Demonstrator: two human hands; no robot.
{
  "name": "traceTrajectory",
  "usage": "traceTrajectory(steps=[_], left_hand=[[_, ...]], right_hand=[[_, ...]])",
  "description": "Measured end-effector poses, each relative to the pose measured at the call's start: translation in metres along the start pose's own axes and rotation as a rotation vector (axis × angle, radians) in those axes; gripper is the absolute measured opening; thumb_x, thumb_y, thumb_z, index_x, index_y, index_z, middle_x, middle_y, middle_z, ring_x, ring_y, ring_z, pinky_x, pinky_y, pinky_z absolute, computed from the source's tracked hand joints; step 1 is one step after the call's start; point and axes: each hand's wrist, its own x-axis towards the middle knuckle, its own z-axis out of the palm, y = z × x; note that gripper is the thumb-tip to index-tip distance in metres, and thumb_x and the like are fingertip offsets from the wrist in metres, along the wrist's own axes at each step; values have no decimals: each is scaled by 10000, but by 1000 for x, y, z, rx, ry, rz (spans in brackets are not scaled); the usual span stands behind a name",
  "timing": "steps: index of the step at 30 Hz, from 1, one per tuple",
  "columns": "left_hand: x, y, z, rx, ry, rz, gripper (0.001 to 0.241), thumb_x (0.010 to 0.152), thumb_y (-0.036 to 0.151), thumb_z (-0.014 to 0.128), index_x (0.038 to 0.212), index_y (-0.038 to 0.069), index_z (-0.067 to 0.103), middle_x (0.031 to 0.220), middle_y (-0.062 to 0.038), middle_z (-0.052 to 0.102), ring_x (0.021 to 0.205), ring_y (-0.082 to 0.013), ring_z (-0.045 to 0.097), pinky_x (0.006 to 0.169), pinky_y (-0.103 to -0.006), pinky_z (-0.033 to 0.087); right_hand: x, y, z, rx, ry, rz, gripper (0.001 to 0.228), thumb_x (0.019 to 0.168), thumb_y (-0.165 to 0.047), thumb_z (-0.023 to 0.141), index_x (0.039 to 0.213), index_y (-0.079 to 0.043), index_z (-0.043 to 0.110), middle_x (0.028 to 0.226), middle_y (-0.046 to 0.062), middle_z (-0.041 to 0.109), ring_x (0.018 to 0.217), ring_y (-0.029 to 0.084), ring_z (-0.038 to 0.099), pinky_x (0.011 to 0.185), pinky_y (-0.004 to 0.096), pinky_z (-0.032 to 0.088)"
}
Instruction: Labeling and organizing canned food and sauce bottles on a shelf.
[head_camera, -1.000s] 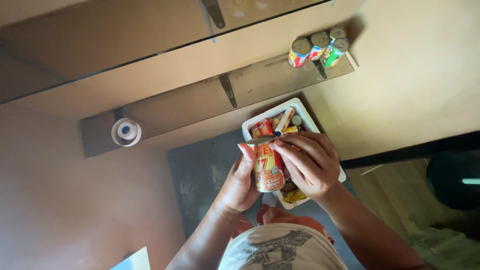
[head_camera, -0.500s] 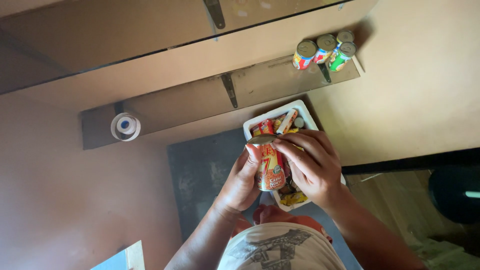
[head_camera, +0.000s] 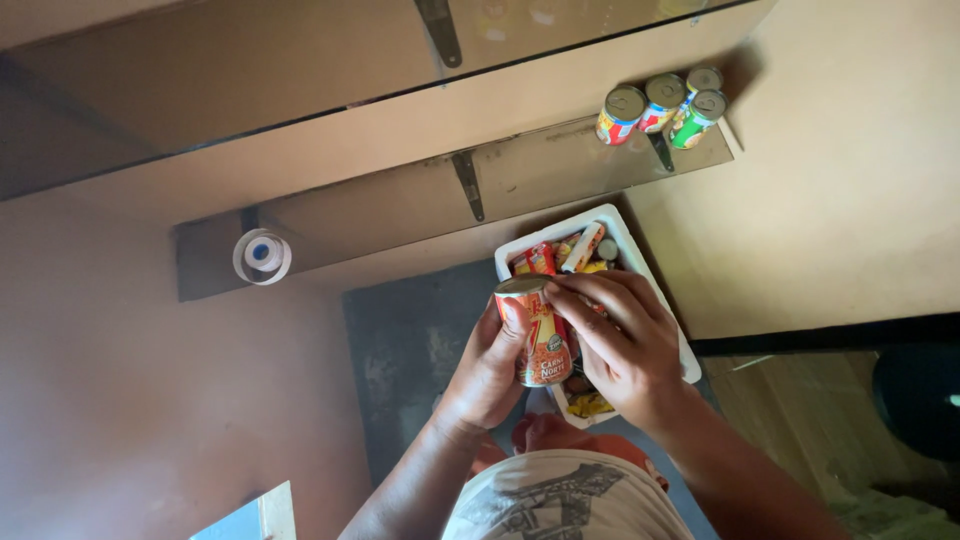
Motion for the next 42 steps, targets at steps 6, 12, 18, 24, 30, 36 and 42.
traceTrajectory(steps=[6,12,18,24,30,36,42], left_hand=[[5,-2,3,-3,78,2,709,968,488,671,1452,23,441,1319,-133,616,1154,-216,641,968,-397,556],[11,4,19,31,163,1,521,990,384,669,1341,42,492,1160,-124,654,943,-208,695,739,-374,615],[14,-9,16,22,171,31,450,1015,342,649,1320,53,488,1111,-141,656,871,-232,690,697,-363,619],[17,-21,15,77,187,89,455,1020,344,646,1328,42,505,1191,-102,644,1064,-177,640,899,-334,563],[39,-34,4,233,303,40,466,992,399,602,1303,54,560,1176,-83,663,1066,-148,633,913,-325,549],[64,-46,-11,298,282,1,545,974,385,663,1356,19,531,1135,-94,651,935,-181,609,799,-344,530],[121,-64,-51,472,-49,61,721,962,291,729,1548,48,386,1392,-122,559,1253,-196,548,1049,-347,475]], right_hand=[[0,-4,5,98,-16,98,423,864,80,728,1251,-89,717,1231,97,676,1084,315,679,889,396,579],[-6,3,9,253,-3,184,330,912,37,734,1226,-64,719,1214,112,681,1077,264,693,877,349,578],[-15,4,10,383,90,421,212,973,19,714,1181,-22,730,1173,107,712,1021,215,724,872,303,585],[-19,9,11,288,115,301,211,955,-1,737,1164,-27,734,1171,119,711,1063,233,713,902,324,583],[-48,34,27,321,48,468,351,920,-60,773,1261,-38,694,1257,123,707,1147,231,722,932,344,611],[-61,54,35,509,-225,785,720,798,-183,855,1427,-42,535,1343,134,653,1090,210,716,789,302,640],[-89,121,60,597,-238,918,638,808,-132,840,1376,-31,567,1208,112,710,1010,183,705,860,346,599]])
